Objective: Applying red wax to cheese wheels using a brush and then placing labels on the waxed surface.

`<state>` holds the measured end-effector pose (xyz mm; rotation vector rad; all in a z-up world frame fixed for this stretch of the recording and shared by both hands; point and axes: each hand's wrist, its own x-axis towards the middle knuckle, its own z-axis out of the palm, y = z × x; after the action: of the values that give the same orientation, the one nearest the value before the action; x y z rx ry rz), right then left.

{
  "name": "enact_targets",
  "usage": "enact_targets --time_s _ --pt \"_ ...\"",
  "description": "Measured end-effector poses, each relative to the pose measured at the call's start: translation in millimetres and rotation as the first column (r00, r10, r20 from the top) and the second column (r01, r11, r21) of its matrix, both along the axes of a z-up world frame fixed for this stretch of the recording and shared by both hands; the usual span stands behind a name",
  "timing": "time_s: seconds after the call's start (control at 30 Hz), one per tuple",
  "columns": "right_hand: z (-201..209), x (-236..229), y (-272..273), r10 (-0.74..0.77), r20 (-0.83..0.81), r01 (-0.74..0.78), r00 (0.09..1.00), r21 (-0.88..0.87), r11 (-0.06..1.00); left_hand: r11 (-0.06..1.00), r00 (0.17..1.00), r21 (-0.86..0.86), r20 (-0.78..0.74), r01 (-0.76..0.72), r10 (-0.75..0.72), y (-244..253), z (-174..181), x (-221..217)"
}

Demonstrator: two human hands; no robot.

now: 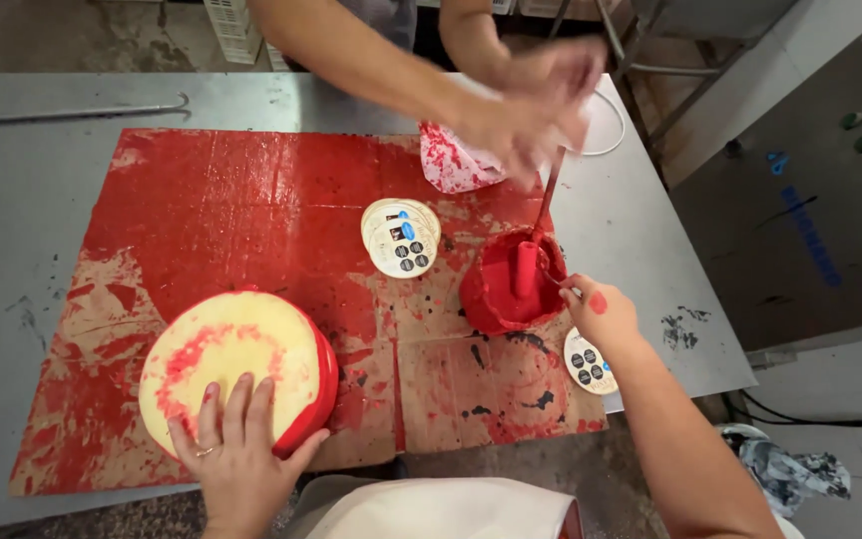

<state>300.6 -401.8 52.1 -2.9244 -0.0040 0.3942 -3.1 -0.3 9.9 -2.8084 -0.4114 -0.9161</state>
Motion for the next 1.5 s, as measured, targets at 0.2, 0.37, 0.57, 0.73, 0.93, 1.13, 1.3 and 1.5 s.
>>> enact_targets --time_s 0.2,0.37,0.57,0.73,0.93,1.13,1.3,1.5 --pt "-0.3 4.8 -11.7 0.030 0.030 -0.026 0.999 -0.126 0.992 1.000 1.000 0.001 0.009 0.012 -0.012 0.7 -0.3 1.3" --pt "-2.5 -1.0 6.7 0.011 0.009 -0.011 1.000 -0.046 0.999 1.000 1.000 0.007 0.009 0.005 -0.005 -0.3 0.9 1.0" --pt "39.8 -31.1 16.0 -0.209 -0.026 0.204 0.978 0.366 0.908 1.000 1.000 0.007 -0.003 -0.004 0.004 0.5 0.4 1.3" --pt "-12.0 -29.6 -27.6 -0.368 -0.107 0.338 0.923 0.681 0.650 1.000 1.000 -0.016 0.013 0.004 -0.004 0.5 -1.4 2.4" --pt "-66.0 -43.0 -42.9 -0.374 -0.466 0.487 0.802 0.873 -0.043 1.000 0.999 -0.018 0.036 0.005 -0.004 -2.1 2.9 3.4" --pt "-102.3 -49.1 -48.4 -0.014 -0.607 0.530 0.794 0.704 -0.472 1.000 1.000 -0.011 0.024 0.009 -0.009 -2.1 4.1 3.1" --pt "-128.2 -38.9 -52.5 0.455 -0.641 0.744 0.618 0.289 -0.603 0.999 0.999 -0.029 0.040 0.030 -0.028 -0.7 1.0 2.7" --pt "-106.7 -53.2 -22.4 0.355 -0.591 0.682 0.725 0.540 -0.494 0.991 0.997 -0.116 0.058 0.059 -0.053 -1.3 -5.0 4.4"
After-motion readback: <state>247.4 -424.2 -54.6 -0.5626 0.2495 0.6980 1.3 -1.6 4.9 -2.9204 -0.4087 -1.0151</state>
